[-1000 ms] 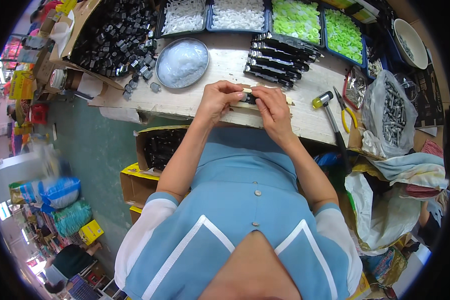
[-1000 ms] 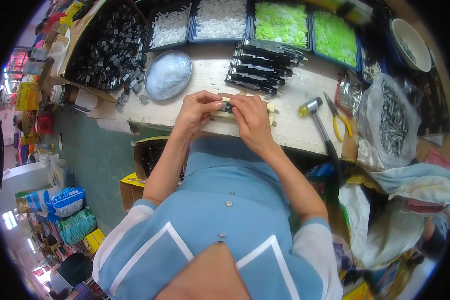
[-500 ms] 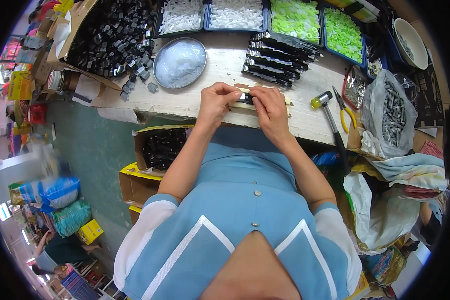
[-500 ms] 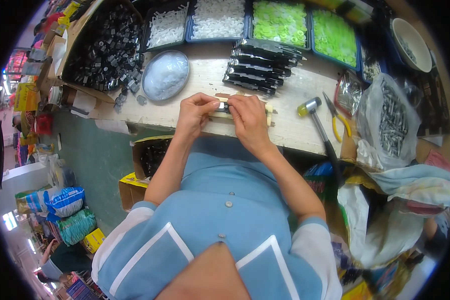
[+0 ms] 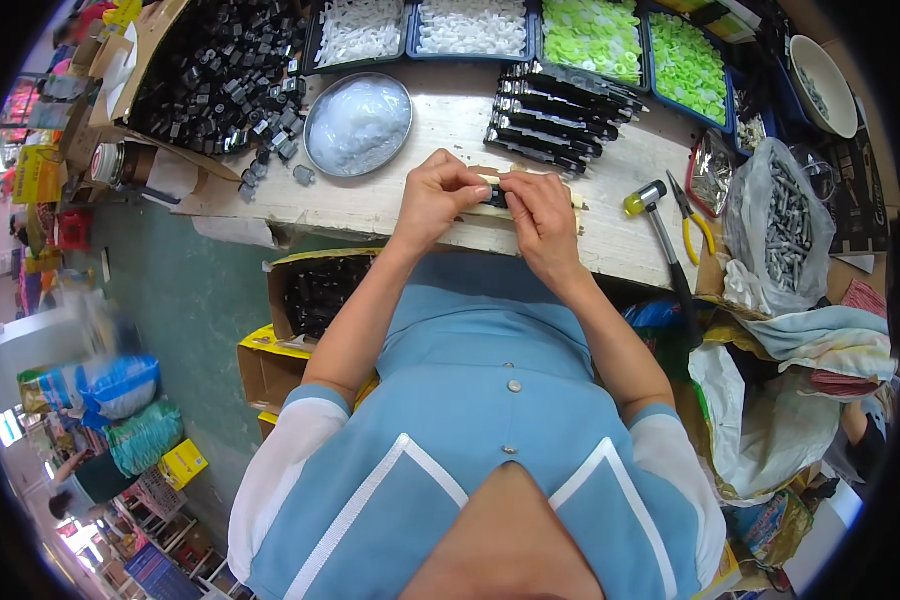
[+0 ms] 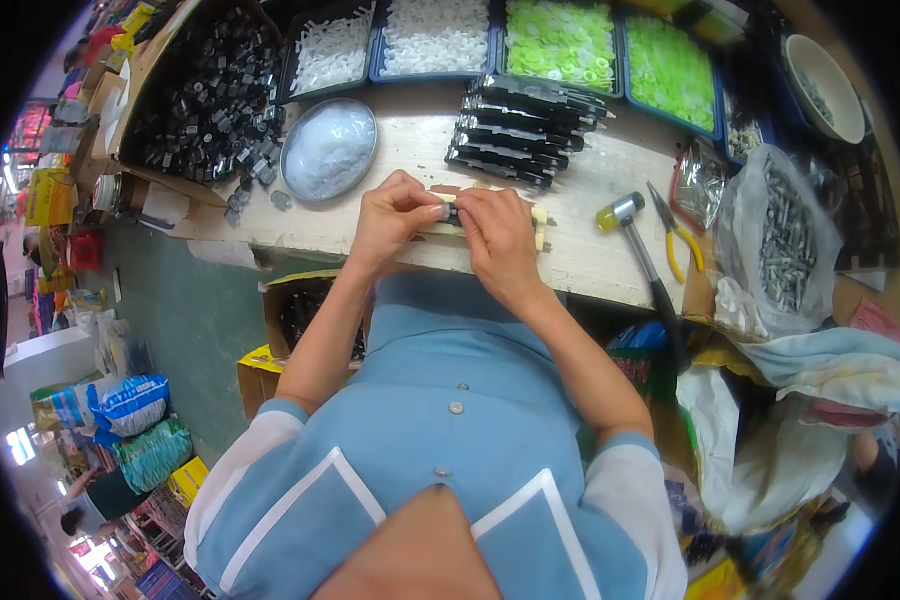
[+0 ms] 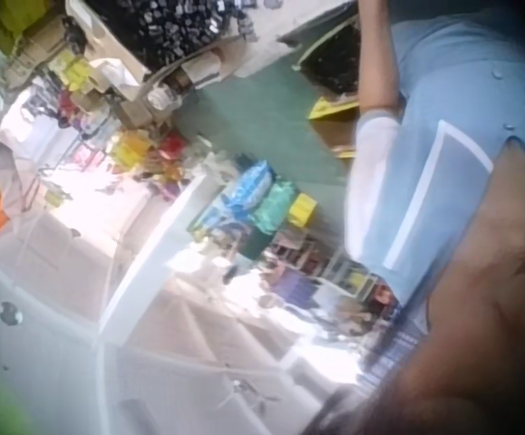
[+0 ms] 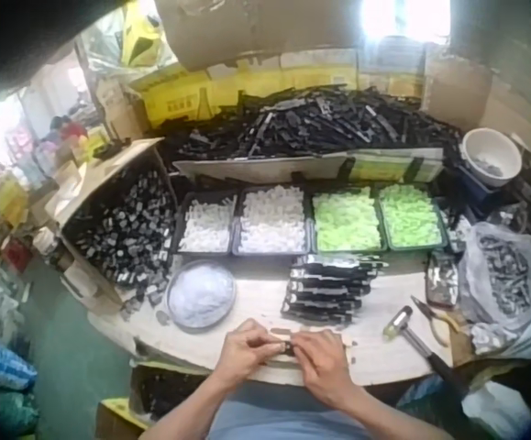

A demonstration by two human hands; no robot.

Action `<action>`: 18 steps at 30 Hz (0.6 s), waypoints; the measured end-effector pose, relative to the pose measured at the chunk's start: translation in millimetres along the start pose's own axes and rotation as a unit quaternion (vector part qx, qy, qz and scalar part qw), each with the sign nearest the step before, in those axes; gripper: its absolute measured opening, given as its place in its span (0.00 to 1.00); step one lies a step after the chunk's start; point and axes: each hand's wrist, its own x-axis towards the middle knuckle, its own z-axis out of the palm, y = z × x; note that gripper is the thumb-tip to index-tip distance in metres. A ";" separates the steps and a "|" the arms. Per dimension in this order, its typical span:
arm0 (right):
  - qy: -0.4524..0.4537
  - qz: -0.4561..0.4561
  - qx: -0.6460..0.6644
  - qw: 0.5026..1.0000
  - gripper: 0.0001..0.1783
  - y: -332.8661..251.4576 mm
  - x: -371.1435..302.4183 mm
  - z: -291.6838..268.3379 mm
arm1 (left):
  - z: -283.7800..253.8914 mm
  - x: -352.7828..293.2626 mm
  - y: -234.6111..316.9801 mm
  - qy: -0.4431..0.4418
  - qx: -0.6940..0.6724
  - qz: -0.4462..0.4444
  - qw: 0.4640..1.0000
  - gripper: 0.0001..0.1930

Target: Assembling small plastic toy components using hand tools like a hammer and pliers at a factory workbench.

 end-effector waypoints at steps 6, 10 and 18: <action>0.004 -0.004 -0.007 1.000 0.06 2.3 -0.2 0.7 | -2.2 4.3 2.1 -0.023 -0.008 -0.025 0.999 0.03; 0.005 -0.007 -0.010 1.000 0.06 3.6 -0.8 1.4 | 0.6 1.6 3.6 -0.022 0.112 0.070 0.991 0.04; 0.018 -0.018 -0.011 1.000 0.07 3.5 -1.8 2.9 | -12.9 15.8 0.2 -0.105 0.019 -0.006 0.994 0.03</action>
